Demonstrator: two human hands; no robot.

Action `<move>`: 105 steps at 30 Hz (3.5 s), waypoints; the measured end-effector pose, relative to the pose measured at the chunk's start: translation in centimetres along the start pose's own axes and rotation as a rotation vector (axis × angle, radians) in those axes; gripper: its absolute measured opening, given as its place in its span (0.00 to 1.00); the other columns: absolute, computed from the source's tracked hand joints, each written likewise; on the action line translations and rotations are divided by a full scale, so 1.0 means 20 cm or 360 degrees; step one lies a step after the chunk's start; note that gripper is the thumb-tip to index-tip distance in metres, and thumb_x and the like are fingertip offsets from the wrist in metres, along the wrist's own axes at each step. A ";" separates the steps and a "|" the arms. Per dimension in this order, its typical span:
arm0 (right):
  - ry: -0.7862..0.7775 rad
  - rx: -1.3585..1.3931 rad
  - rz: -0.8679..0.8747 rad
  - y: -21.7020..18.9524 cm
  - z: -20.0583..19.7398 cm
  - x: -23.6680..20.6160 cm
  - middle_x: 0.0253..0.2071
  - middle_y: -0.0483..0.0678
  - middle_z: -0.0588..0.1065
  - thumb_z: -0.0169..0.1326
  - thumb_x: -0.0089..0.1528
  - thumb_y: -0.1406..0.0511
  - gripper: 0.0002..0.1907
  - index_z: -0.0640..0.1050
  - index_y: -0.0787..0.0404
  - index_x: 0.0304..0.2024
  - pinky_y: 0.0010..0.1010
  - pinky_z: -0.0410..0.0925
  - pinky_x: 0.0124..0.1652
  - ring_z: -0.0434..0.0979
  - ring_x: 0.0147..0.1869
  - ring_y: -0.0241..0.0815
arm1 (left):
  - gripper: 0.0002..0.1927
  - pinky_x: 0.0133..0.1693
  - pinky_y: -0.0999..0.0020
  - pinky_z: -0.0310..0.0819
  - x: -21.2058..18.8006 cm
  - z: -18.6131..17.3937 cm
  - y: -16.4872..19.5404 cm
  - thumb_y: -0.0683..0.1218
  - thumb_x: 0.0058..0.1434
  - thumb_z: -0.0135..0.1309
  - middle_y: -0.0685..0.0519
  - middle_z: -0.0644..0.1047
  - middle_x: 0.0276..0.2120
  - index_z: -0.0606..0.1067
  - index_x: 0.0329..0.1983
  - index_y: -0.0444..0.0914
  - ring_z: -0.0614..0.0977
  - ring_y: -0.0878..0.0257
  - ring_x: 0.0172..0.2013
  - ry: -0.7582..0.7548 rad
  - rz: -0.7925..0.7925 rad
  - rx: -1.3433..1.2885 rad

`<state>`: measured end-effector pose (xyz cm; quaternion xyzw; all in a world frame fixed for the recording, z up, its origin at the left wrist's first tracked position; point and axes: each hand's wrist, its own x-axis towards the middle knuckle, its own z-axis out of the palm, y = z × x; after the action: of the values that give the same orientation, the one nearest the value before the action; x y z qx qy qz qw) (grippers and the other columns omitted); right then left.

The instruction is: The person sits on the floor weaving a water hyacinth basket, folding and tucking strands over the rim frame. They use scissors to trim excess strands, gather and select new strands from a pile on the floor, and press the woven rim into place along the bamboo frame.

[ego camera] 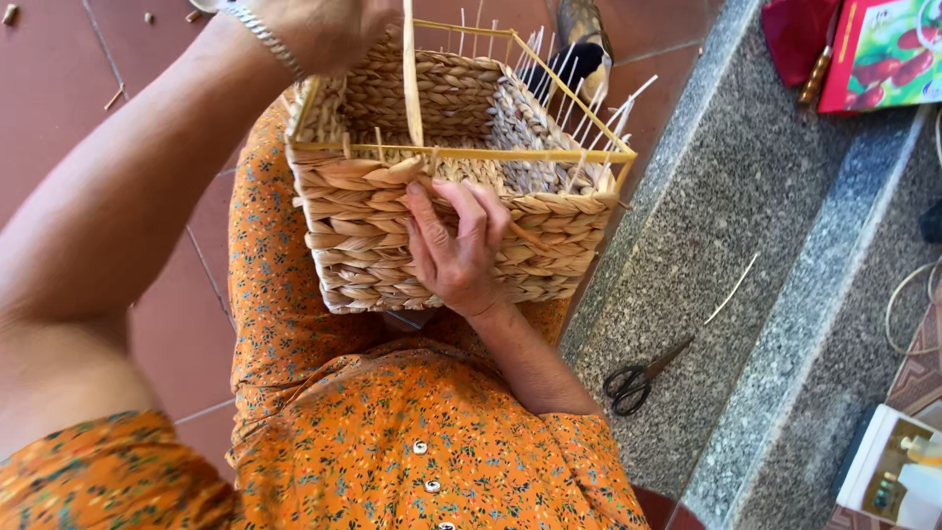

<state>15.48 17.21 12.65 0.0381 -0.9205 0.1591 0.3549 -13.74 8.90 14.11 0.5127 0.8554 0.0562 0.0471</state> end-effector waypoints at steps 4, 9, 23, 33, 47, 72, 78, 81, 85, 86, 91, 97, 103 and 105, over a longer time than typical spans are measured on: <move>0.0038 0.0058 0.0055 -0.03 0.00 -0.06 0.61 0.49 0.68 0.65 0.66 0.68 0.21 0.77 0.55 0.61 0.44 0.60 0.66 0.62 0.66 0.49 | 0.34 0.45 0.54 0.70 -0.09 -0.04 0.15 0.69 0.72 0.43 0.47 0.83 0.30 0.89 0.34 0.43 0.82 0.54 0.36 -0.0816 -0.0101 -0.0288; 0.0068 0.0152 0.0008 0.01 0.01 -0.08 0.63 0.47 0.68 0.64 0.67 0.69 0.19 0.77 0.53 0.60 0.46 0.56 0.73 0.65 0.67 0.47 | 0.19 0.34 0.65 0.77 -0.02 -0.08 0.28 0.58 0.62 0.59 0.51 0.84 0.29 0.84 0.38 0.39 0.82 0.64 0.30 -0.0936 -0.0126 -0.1242; 0.0036 0.0319 0.0090 0.02 -0.05 -0.08 0.61 0.48 0.73 0.59 0.65 0.74 0.14 0.77 0.55 0.51 0.45 0.60 0.72 0.72 0.65 0.48 | 0.14 0.29 0.74 0.80 0.11 0.01 0.44 0.44 0.51 0.68 0.57 0.84 0.30 0.85 0.41 0.40 0.83 0.70 0.28 -0.0812 -0.0098 -0.1678; 0.0085 -0.0144 -0.0006 0.30 -0.28 0.11 0.56 0.50 0.74 0.64 0.64 0.67 0.14 0.79 0.60 0.52 0.48 0.59 0.64 0.67 0.63 0.53 | 0.44 0.44 0.63 0.76 0.07 -0.06 0.48 0.76 0.63 0.35 0.45 0.85 0.42 0.72 0.67 0.42 0.83 0.62 0.45 -0.0899 0.0182 -0.1596; -0.0350 0.0092 -0.0214 0.34 -0.36 0.27 0.48 0.47 0.79 0.57 0.70 0.67 0.05 0.73 0.59 0.42 0.54 0.57 0.72 0.78 0.61 0.50 | 0.26 0.39 0.63 0.79 -0.40 -0.23 0.30 0.55 0.56 0.64 0.52 0.85 0.38 0.77 0.56 0.43 0.86 0.60 0.36 -0.0479 0.0029 -0.1107; -0.0700 0.0388 -0.0014 0.21 -0.77 0.46 0.19 0.42 0.73 0.68 0.61 0.61 0.12 0.81 0.60 0.26 0.33 0.67 0.31 0.71 0.21 0.37 | 0.35 0.57 0.52 0.69 -0.71 -0.18 0.54 0.46 0.56 0.69 0.47 0.70 0.55 0.67 0.65 0.40 0.73 0.48 0.56 0.1147 0.0201 -0.0379; -0.1362 0.1269 0.0783 -0.09 -0.79 0.33 0.30 0.44 0.81 0.55 0.66 0.63 0.16 0.76 0.62 0.55 0.28 0.75 0.36 0.82 0.31 0.34 | 0.36 0.55 0.54 0.74 -0.79 -0.11 0.77 0.42 0.54 0.64 0.41 0.68 0.58 0.68 0.67 0.35 0.77 0.48 0.55 0.0907 0.0404 -0.0916; -0.1382 0.1708 0.0467 -0.13 -0.71 0.29 0.43 0.48 0.80 0.51 0.70 0.65 0.20 0.68 0.63 0.62 0.29 0.74 0.49 0.82 0.44 0.39 | 0.19 0.54 0.66 0.82 -0.81 -0.06 0.75 0.41 0.64 0.58 0.44 0.70 0.60 0.72 0.58 0.39 0.83 0.58 0.53 0.0692 0.0348 -0.1500; -0.0654 0.0780 -0.0078 -0.03 -0.55 0.28 0.49 0.54 0.78 0.60 0.67 0.65 0.14 0.77 0.63 0.54 0.35 0.74 0.52 0.80 0.50 0.50 | 0.13 0.56 0.66 0.81 -0.83 -0.03 0.66 0.47 0.81 0.39 0.46 0.71 0.61 0.72 0.58 0.35 0.83 0.62 0.51 0.0773 0.0053 -0.2361; -0.0428 0.0383 -0.0138 0.01 -0.51 0.27 0.48 0.55 0.77 0.63 0.64 0.65 0.17 0.76 0.64 0.53 0.39 0.72 0.52 0.79 0.50 0.54 | 0.15 0.57 0.65 0.80 -0.84 -0.03 0.64 0.48 0.81 0.38 0.45 0.72 0.61 0.71 0.57 0.35 0.82 0.62 0.51 0.0740 0.0035 -0.2565; -0.0330 -0.0018 -0.0182 0.15 -0.30 0.20 0.40 0.50 0.74 0.66 0.64 0.64 0.13 0.80 0.65 0.47 0.35 0.73 0.41 0.77 0.42 0.46 | 0.19 0.60 0.62 0.75 -0.86 -0.03 0.58 0.52 0.80 0.35 0.45 0.72 0.61 0.71 0.54 0.34 0.81 0.60 0.53 0.0598 0.0043 -0.3002; -0.0327 -0.0017 -0.0048 0.36 -0.21 0.21 0.33 0.44 0.72 0.67 0.66 0.61 0.12 0.78 0.59 0.36 0.29 0.71 0.32 0.74 0.36 0.38 | 0.22 0.59 0.62 0.75 -0.85 0.02 0.56 0.54 0.82 0.33 0.45 0.77 0.51 0.71 0.42 0.36 0.82 0.60 0.49 0.0549 0.0002 -0.3010; -0.0377 -0.0061 0.0082 0.36 -0.19 0.23 0.32 0.44 0.71 0.69 0.64 0.61 0.15 0.75 0.59 0.33 0.31 0.68 0.32 0.73 0.36 0.37 | 0.19 0.60 0.62 0.74 -0.86 -0.01 0.54 0.52 0.82 0.37 0.46 0.80 0.52 0.73 0.43 0.36 0.80 0.58 0.52 0.0579 0.0087 -0.2609; -0.0316 -0.0192 0.0008 0.35 -0.19 0.23 0.33 0.44 0.71 0.69 0.63 0.60 0.16 0.74 0.58 0.33 0.31 0.68 0.33 0.73 0.37 0.38 | 0.16 0.61 0.60 0.73 -0.89 -0.05 0.53 0.49 0.81 0.40 0.47 0.80 0.55 0.77 0.48 0.37 0.79 0.54 0.56 0.0599 0.0275 -0.2092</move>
<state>13.17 25.20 16.46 0.0299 -0.9591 0.0999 0.2632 3.65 -1.89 17.12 0.4257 0.5933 0.6550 0.1943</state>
